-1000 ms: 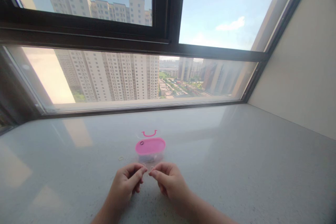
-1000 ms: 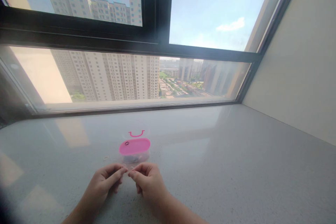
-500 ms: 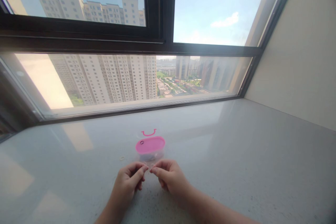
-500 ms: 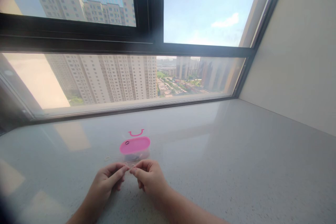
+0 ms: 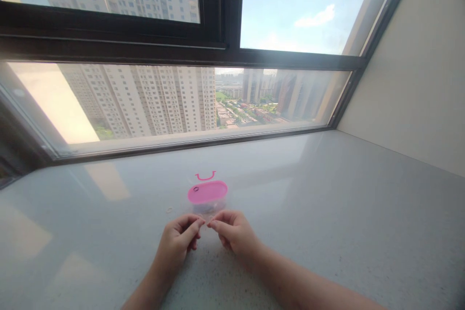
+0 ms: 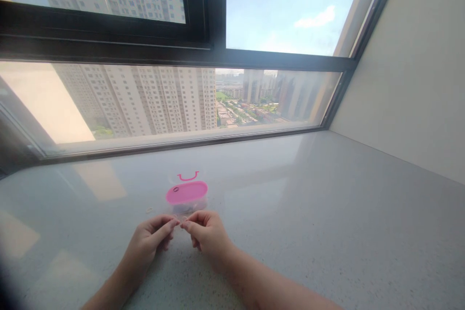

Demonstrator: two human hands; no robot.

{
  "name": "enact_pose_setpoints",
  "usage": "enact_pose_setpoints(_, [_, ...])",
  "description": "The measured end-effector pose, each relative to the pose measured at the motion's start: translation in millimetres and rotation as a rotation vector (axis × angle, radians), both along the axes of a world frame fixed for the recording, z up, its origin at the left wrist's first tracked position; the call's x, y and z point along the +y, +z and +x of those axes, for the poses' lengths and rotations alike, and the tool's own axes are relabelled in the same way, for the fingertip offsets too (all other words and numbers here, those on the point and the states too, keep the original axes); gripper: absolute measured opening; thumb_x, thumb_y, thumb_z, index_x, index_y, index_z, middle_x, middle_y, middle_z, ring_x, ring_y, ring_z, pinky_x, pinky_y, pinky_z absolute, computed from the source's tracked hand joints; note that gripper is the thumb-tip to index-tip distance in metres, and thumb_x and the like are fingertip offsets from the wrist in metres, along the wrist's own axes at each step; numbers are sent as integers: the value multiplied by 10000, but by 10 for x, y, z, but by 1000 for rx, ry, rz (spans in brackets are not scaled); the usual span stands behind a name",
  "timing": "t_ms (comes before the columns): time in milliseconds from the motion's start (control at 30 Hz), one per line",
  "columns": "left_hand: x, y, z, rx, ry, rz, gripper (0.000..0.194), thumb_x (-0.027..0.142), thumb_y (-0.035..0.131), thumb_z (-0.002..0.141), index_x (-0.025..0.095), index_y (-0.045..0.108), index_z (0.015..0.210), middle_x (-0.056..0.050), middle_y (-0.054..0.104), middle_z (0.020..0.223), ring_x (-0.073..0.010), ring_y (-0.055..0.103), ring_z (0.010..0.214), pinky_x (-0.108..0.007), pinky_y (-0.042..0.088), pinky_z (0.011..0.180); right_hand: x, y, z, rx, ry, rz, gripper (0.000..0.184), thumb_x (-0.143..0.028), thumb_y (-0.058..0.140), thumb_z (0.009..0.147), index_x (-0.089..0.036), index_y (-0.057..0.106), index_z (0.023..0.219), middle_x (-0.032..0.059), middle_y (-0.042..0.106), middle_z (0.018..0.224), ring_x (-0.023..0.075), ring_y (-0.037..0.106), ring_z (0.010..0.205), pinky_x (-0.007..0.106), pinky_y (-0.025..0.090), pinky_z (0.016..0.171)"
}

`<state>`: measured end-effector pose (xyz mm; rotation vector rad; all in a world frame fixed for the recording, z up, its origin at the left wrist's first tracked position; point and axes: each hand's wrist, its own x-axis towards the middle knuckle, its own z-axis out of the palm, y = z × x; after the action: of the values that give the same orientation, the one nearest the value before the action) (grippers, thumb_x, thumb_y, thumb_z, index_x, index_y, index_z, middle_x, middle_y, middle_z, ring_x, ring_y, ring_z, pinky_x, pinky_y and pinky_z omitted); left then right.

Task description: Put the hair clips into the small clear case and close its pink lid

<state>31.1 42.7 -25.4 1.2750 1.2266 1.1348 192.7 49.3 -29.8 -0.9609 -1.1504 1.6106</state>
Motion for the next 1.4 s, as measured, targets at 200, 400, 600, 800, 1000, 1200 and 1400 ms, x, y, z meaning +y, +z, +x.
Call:
enact_pose_setpoints(200, [4, -25, 18, -21, 8, -3, 240, 363, 631, 743, 130, 666, 700, 38, 520, 496, -96, 446, 401, -209, 313, 395, -30, 20, 6, -5, -13, 4, 203, -340, 656, 701, -145, 612, 667, -88, 411, 356, 52, 291, 321, 200, 157, 342])
enact_pose_setpoints(400, [19, -24, 34, -33, 11, 9, 244, 358, 634, 739, 124, 668, 679, 37, 517, 482, -95, 440, 397, -211, 333, 402, -29, 11, 22, -25, -9, 18, 247, -379, 673, 701, -140, 614, 674, -92, 397, 352, 49, 274, 316, 200, 148, 339])
enact_pose_setpoints(600, [7, 1, 44, -30, 8, 1, 250, 371, 631, 744, 134, 661, 670, 34, 526, 496, -95, 438, 394, -215, 338, 407, -21, -41, 34, -26, -10, 21, 304, -431, 691, 690, -134, 625, 690, -92, 397, 354, 46, 265, 321, 201, 146, 349])
enact_pose_setpoints(800, [-15, 1, 44, -34, 5, -8, 244, 362, 627, 742, 136, 649, 651, 41, 509, 488, -89, 430, 389, -205, 300, 396, -30, -5, 34, -31, -22, -15, 323, -450, 693, 671, -135, 623, 687, -91, 397, 337, 49, 260, 314, 206, 131, 347])
enact_pose_setpoints(1000, [0, -55, 36, -32, -20, 15, 247, 366, 620, 754, 133, 657, 682, 38, 509, 507, -95, 436, 404, -212, 332, 405, -28, -11, 34, -36, -19, -14, 335, -457, 706, 664, -136, 611, 669, -85, 413, 342, 46, 269, 308, 203, 137, 344])
enact_pose_setpoints(1200, [-2, -38, 39, -15, -20, 9, 262, 374, 616, 754, 127, 655, 676, 39, 505, 497, -90, 427, 391, -209, 314, 397, -17, -44, 31, -17, -23, -14, 304, -428, 700, 675, -137, 611, 684, -86, 419, 341, 49, 275, 302, 201, 137, 335])
enact_pose_setpoints(1400, [-2, -39, 34, -13, -19, 5, 263, 389, 629, 744, 137, 655, 673, 39, 510, 502, -97, 434, 399, -214, 320, 408, -29, -21, 27, -26, -21, 1, 283, -412, 690, 678, -142, 609, 661, -85, 412, 343, 52, 290, 311, 202, 138, 342])
